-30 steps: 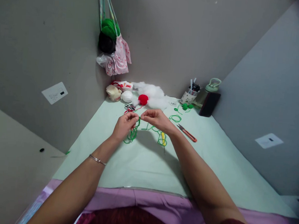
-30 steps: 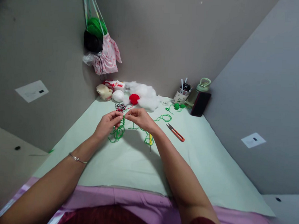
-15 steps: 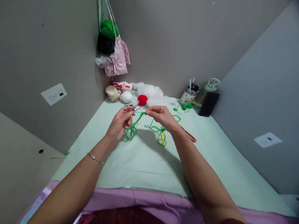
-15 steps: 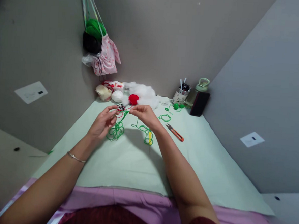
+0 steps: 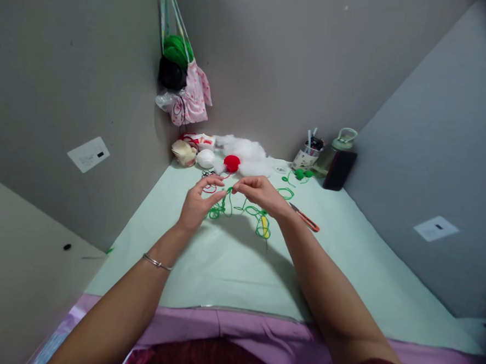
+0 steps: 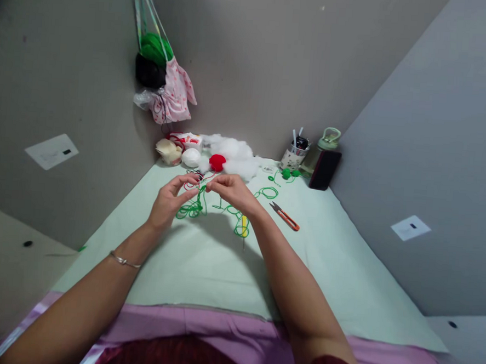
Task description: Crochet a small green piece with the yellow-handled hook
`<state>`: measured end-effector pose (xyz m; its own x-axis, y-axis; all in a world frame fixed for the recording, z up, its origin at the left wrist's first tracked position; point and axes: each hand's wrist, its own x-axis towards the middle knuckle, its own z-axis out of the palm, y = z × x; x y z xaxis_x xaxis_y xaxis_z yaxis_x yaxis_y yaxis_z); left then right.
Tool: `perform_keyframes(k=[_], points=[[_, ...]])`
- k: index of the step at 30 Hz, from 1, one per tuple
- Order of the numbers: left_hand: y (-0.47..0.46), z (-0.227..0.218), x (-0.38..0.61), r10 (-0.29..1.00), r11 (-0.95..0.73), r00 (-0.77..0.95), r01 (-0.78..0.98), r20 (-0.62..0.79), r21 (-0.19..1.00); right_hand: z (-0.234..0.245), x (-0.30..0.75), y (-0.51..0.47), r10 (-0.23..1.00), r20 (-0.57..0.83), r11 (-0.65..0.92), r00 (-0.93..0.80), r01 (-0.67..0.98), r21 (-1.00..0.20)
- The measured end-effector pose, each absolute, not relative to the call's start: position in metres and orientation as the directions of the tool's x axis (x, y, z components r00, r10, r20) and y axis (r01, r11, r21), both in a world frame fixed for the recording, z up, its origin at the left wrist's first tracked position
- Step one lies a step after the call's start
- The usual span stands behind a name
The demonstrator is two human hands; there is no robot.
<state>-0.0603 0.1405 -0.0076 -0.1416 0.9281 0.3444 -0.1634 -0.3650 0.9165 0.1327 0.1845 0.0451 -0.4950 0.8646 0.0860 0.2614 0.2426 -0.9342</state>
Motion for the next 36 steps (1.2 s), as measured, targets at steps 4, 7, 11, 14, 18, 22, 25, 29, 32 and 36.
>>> perform_keyframes(k=[4, 7, 11, 14, 18, 22, 25, 29, 32, 36], points=[[0.141, -0.016, -0.056, 0.931, -0.359, -0.100, -0.075, 0.352, 0.930, 0.043, 0.131, 0.184, 0.843, 0.075, 0.241, -0.533, 0.250, -0.938], [0.146, -0.023, -0.056, 0.934, -0.349, -0.099, -0.054, 0.343, 0.935, 0.042, 0.131, 0.185, 0.834, 0.081, 0.246, -0.546, 0.236, -0.940], [0.148, -0.028, -0.057, 0.933, -0.348, -0.106, -0.024, 0.344, 0.937, 0.041, 0.130, 0.186, 0.822, 0.104, 0.261, -0.560, 0.208, -0.943], [0.148, -0.028, -0.057, 0.931, -0.352, -0.098, 0.003, 0.351, 0.936, 0.040, 0.127, 0.185, 0.821, 0.120, 0.266, -0.558, 0.188, -0.946], [0.148, -0.027, -0.057, 0.925, -0.363, -0.102, 0.051, 0.367, 0.930, 0.040, 0.125, 0.183, 0.809, 0.102, 0.244, -0.579, 0.173, -0.954], [0.147, -0.024, -0.059, 0.900, -0.402, -0.135, 0.107, 0.413, 0.910, 0.041, 0.126, 0.183, 0.804, 0.080, 0.213, -0.589, 0.160, -0.964], [0.144, -0.021, -0.059, 0.870, -0.432, -0.182, 0.161, 0.457, 0.887, 0.040, 0.127, 0.183, 0.823, 0.081, 0.198, -0.563, 0.150, -0.969], [0.138, -0.015, -0.056, 0.832, -0.475, -0.194, 0.233, 0.519, 0.849, 0.039, 0.126, 0.184, 0.838, 0.068, 0.182, -0.542, 0.159, -0.970], [0.137, -0.015, -0.054, 0.821, -0.494, -0.177, 0.260, 0.543, 0.830, 0.039, 0.124, 0.182, 0.844, 0.060, 0.177, -0.533, 0.170, -0.970], [0.139, -0.018, -0.054, 0.809, -0.501, -0.178, 0.288, 0.560, 0.816, 0.040, 0.123, 0.181, 0.851, 0.061, 0.178, -0.522, 0.177, -0.968]])
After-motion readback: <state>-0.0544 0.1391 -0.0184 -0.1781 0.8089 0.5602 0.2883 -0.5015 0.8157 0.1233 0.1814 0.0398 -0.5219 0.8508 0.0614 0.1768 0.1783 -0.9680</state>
